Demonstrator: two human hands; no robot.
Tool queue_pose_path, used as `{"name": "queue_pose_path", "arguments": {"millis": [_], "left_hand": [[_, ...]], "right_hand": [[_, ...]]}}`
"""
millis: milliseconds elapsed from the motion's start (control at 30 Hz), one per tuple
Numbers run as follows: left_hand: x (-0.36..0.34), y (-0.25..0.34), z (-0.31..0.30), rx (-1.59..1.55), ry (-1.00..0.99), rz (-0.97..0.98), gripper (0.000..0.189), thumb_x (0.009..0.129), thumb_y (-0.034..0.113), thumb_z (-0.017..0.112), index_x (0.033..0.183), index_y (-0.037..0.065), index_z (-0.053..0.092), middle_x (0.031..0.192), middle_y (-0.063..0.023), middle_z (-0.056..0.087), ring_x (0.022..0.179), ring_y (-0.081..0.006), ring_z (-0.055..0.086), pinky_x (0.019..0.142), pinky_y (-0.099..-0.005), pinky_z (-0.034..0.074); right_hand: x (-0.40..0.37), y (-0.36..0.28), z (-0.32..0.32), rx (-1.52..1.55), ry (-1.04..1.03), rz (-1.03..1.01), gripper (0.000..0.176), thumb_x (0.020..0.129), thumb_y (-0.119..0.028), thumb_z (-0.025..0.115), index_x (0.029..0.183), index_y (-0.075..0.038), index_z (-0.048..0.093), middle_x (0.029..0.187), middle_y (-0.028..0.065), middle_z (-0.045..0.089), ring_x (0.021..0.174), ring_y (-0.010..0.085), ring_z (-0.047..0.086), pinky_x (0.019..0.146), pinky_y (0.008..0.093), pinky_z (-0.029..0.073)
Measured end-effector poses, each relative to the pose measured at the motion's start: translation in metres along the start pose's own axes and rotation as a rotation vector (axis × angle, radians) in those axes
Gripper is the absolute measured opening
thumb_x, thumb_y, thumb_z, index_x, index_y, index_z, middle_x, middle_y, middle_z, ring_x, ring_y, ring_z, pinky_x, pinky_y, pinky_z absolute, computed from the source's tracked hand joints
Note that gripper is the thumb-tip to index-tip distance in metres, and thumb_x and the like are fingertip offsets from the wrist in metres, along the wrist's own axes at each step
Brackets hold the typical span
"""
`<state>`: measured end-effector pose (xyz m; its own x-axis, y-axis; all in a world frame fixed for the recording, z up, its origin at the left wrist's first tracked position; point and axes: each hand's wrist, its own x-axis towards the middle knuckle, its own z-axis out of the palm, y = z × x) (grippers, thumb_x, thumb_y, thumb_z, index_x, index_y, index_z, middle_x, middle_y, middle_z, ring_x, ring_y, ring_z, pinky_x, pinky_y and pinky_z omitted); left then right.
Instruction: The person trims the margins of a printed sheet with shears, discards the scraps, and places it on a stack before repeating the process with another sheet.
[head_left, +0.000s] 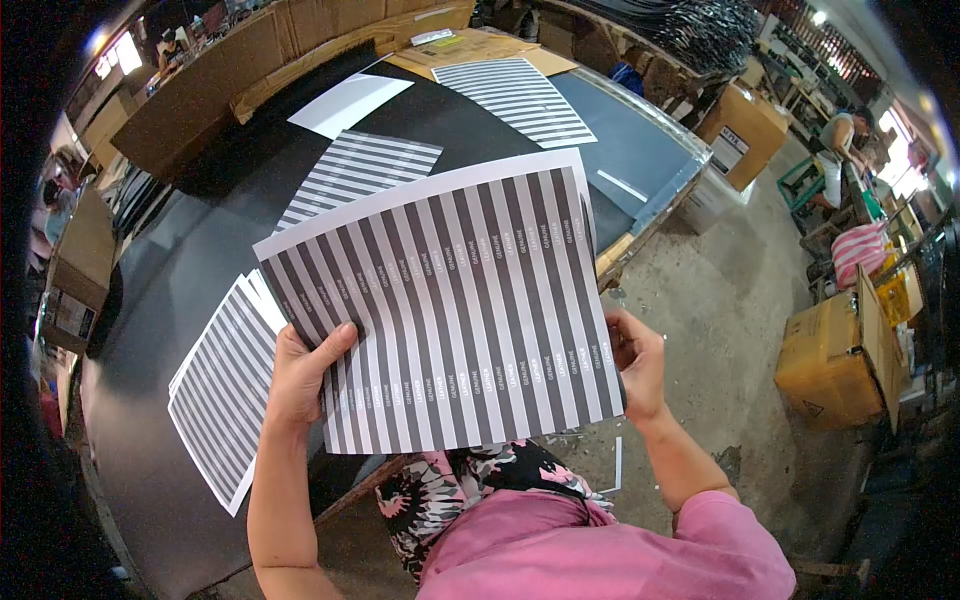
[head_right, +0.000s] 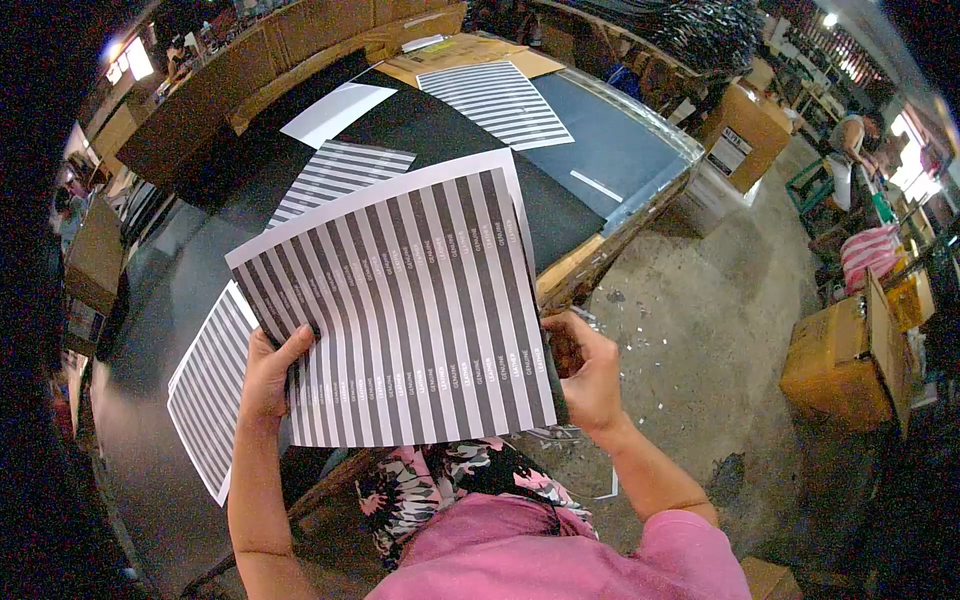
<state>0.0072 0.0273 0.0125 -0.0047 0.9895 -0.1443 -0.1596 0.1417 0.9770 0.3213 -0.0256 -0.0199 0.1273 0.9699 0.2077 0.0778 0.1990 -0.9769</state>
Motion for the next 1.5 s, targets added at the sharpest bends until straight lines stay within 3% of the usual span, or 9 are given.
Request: {"name": "queue_pose_path", "arguments": {"millis": [233,500,967,1367,1500], "left_hand": [[0.000,-0.001,0.000,0.012,-0.004,0.011,0.022,0.073,0.012,0.071,0.088,-0.001,0.061,0.082,-0.0109,0.065,0.067,-0.0129,0.063,0.061,-0.0236,0.053],[-0.006,0.003,0.005,0.100,-0.032,0.008,0.020,0.072,0.014,0.072,0.085,0.002,0.064,0.079,-0.0090,0.066,0.065,-0.0128,0.062,0.061,-0.0248,0.051],[-0.007,0.001,0.005,0.094,-0.057,0.009,0.017,0.072,0.013,0.072,0.084,0.003,0.065,0.077,-0.0091,0.066,0.063,-0.0126,0.062,0.059,-0.0239,0.051],[-0.005,0.000,0.005,0.067,-0.059,-0.017,0.019,0.072,0.012,0.072,0.085,0.002,0.064,0.079,-0.0098,0.066,0.065,-0.0129,0.063,0.060,-0.0240,0.052],[-0.005,0.000,0.007,0.038,-0.004,-0.074,0.027,0.073,0.015,0.071,0.092,0.000,0.060,0.081,-0.0092,0.065,0.065,-0.0127,0.063,0.061,-0.0249,0.052]], "right_hand": [[-0.002,0.000,-0.003,-0.056,-0.001,0.008,0.033,0.066,-0.007,0.072,0.093,0.003,0.056,0.078,0.0006,0.059,0.071,0.0040,0.052,0.061,0.0186,0.041],[0.001,-0.010,0.003,0.079,-0.005,0.029,0.032,0.066,-0.003,0.071,0.094,0.003,0.055,0.082,0.0004,0.058,0.076,0.0056,0.053,0.069,0.0200,0.042],[0.019,-0.012,0.003,0.052,0.030,-0.026,0.029,0.069,-0.004,0.071,0.092,0.002,0.055,0.078,-0.0021,0.057,0.071,0.0029,0.052,0.061,0.0177,0.041],[0.017,-0.005,0.000,0.035,0.046,0.033,0.028,0.069,-0.003,0.070,0.093,0.002,0.057,0.082,0.0000,0.060,0.075,0.0041,0.054,0.066,0.0188,0.044],[0.021,-0.008,0.002,-0.042,0.068,0.015,0.028,0.068,-0.003,0.070,0.093,0.002,0.057,0.082,0.0001,0.060,0.074,0.0042,0.054,0.066,0.0190,0.044]]}}
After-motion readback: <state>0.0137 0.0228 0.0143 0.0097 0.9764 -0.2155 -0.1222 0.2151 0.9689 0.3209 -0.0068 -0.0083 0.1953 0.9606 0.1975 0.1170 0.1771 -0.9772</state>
